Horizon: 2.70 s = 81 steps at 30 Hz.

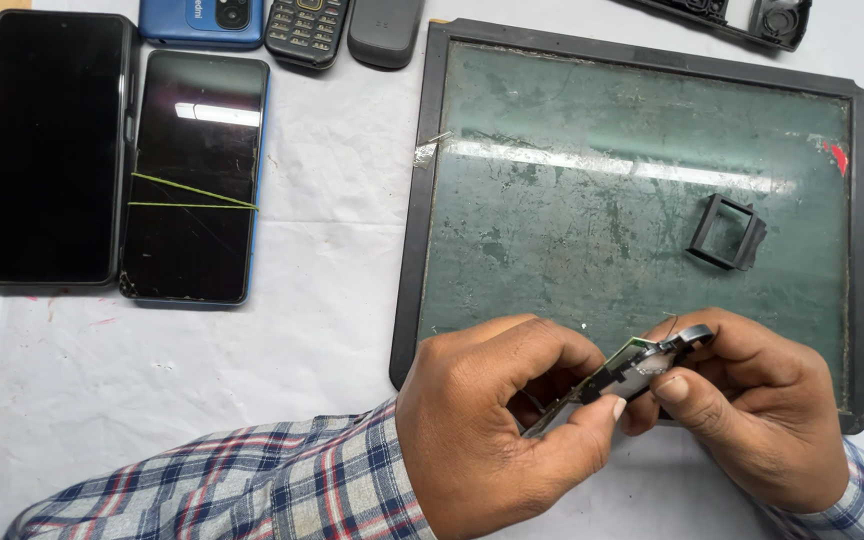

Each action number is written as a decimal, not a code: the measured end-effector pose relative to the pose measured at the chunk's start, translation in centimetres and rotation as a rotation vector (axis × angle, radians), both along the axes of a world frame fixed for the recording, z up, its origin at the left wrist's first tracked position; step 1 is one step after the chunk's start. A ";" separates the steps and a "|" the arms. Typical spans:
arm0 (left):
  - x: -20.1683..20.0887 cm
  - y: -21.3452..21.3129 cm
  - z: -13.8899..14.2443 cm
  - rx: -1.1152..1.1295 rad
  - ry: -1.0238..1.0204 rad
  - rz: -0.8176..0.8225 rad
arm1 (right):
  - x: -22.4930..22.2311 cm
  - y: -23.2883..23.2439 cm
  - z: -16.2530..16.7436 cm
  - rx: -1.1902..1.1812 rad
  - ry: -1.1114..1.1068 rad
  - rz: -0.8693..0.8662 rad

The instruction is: The person reassembles a feature phone by hand, aligning the keypad membrane and display board, then fitting the black plastic frame over the assembly and pressing the parts together. At the end they pick up a smartphone and interact with its screen.

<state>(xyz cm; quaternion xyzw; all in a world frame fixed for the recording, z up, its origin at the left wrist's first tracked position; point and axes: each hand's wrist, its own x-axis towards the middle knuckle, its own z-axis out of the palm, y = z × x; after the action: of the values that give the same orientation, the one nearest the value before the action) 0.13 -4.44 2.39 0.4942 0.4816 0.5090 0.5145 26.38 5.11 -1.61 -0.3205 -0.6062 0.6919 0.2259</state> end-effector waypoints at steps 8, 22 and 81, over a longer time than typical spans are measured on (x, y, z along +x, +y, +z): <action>0.2 -0.2 -0.2 -0.036 -0.074 0.001 | 0.1 -0.3 -0.3 0.090 -0.072 -0.002; 0.3 0.0 -0.4 -0.106 -0.119 -0.021 | -0.5 -0.9 0.1 0.092 -0.090 0.024; 0.3 0.1 -0.4 -0.115 -0.009 -0.077 | -0.4 -0.4 1.1 0.175 -0.153 0.056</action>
<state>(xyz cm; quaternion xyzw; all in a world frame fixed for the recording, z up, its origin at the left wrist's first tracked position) 0.40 -4.30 1.98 0.4797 0.4883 0.4628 0.5633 26.00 4.68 -0.56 -0.3345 -0.6883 0.6160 0.1867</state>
